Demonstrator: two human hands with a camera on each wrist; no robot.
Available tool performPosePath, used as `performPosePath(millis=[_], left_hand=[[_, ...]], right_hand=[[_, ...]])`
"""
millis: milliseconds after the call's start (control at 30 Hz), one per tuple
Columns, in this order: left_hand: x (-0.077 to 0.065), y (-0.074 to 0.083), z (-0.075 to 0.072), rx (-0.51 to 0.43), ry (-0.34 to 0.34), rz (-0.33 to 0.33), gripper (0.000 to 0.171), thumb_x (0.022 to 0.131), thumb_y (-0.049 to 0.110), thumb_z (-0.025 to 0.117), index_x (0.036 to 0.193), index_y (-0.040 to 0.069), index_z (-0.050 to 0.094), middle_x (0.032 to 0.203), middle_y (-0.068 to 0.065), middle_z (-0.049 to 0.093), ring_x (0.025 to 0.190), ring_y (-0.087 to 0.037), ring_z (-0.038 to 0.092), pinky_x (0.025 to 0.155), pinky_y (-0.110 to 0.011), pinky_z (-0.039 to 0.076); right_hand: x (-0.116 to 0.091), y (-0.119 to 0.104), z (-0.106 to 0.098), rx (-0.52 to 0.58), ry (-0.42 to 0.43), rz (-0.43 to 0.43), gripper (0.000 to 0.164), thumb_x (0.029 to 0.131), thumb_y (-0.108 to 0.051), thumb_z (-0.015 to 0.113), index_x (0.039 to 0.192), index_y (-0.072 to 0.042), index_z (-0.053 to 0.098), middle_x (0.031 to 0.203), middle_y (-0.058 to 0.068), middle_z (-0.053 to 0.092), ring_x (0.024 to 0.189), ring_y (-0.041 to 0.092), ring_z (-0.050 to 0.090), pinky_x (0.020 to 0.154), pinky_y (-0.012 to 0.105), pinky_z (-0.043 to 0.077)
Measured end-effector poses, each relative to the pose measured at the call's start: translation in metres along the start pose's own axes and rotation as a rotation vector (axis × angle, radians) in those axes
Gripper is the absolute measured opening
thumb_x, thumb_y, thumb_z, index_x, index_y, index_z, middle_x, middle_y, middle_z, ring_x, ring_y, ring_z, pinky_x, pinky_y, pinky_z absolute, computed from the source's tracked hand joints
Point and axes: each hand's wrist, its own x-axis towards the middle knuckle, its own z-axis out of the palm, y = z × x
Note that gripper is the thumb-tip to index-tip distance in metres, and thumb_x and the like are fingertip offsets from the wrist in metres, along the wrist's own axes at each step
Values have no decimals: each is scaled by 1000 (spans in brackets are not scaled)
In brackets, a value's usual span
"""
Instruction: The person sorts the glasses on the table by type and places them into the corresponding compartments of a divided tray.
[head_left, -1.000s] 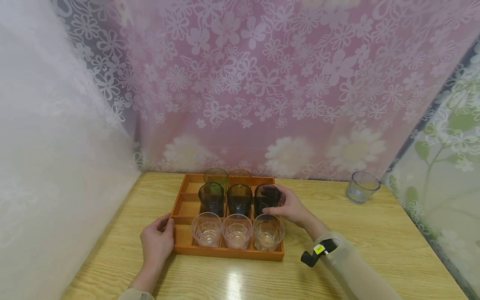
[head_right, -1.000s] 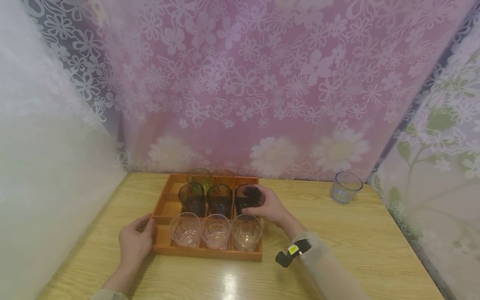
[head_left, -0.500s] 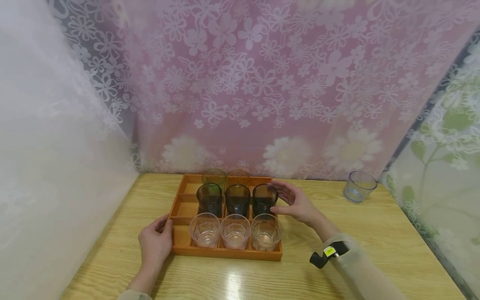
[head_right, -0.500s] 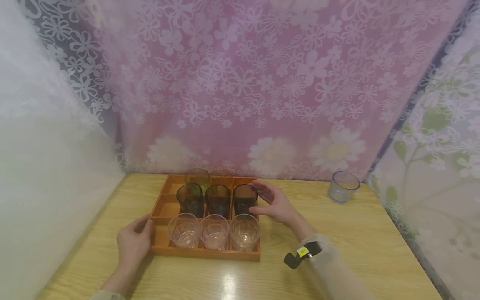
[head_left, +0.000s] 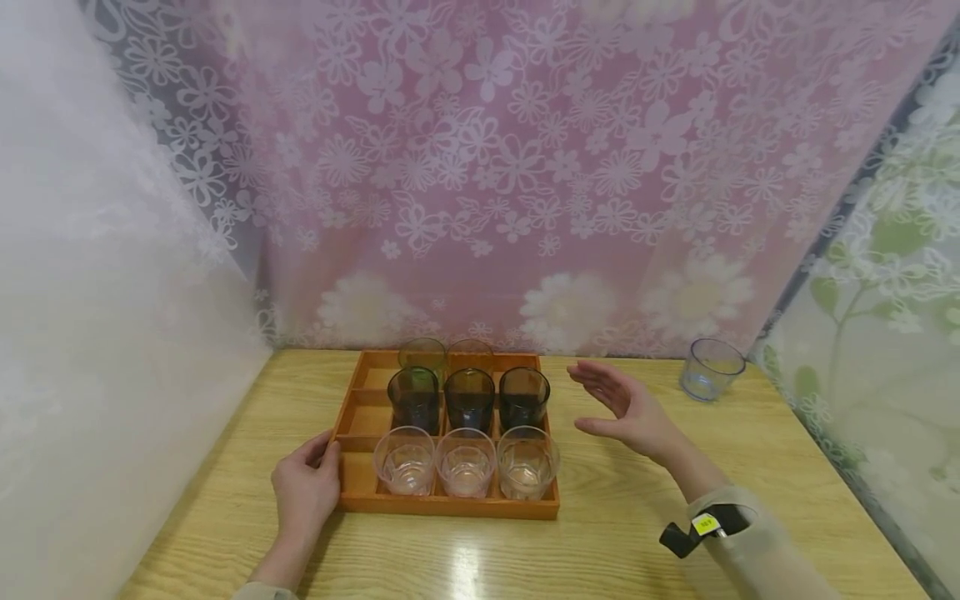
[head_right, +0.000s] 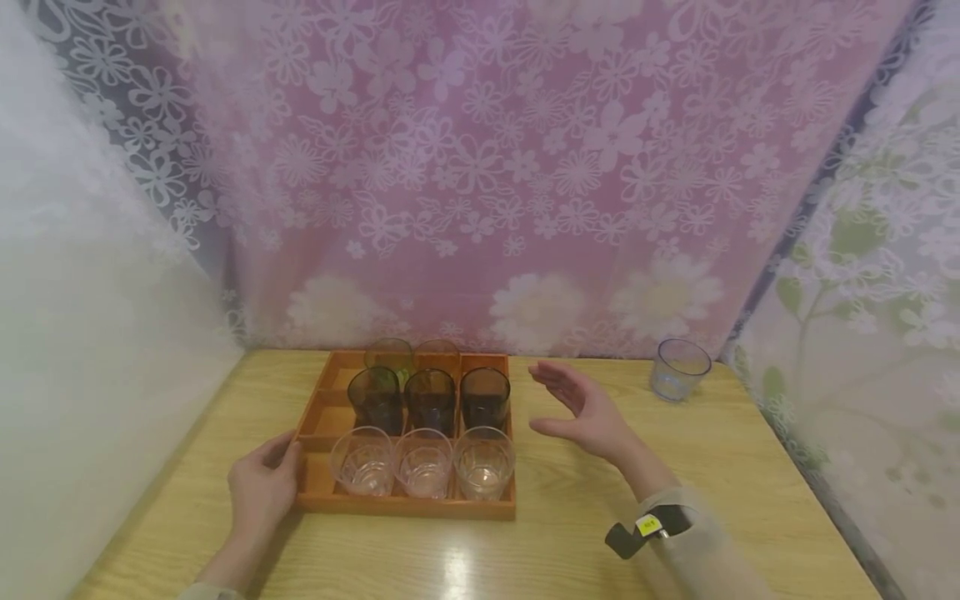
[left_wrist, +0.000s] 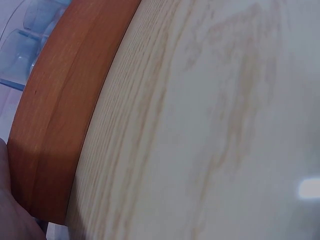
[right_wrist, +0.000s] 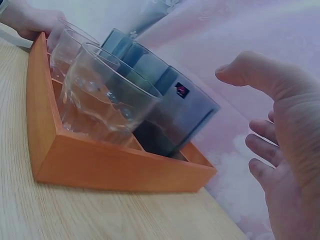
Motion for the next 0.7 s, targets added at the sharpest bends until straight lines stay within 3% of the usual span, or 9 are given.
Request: performPosePath(millis=[133, 333, 700], left_hand=[[0, 2, -1, -6, -7, 3, 24, 101, 6, 69, 121, -5, 77, 109, -23, 77, 98, -35, 75, 69, -3, 44], [0, 3, 0, -2, -10, 6, 24, 101, 6, 69, 121, -5, 77, 110, -23, 77, 97, -35, 75, 69, -2, 44], [-1, 2, 0, 4, 2, 4, 23, 100, 5, 69, 120, -4, 78, 109, -22, 77, 95, -32, 74, 68, -4, 46]], right_hand=[[-11, -6, -9, -28, 24, -31, 78, 89, 15, 77, 157, 7, 39, 156, 24, 49, 146, 30, 46, 118, 35, 36], [-31, -10, -23, -79, 110, -28, 77, 87, 17, 77, 154, 13, 39, 154, 18, 52, 143, 26, 49, 116, 28, 38], [-64, -13, -43, -323, 448, 55, 72, 85, 13, 82, 149, 9, 48, 141, -6, 60, 130, 4, 55, 105, 15, 42]])
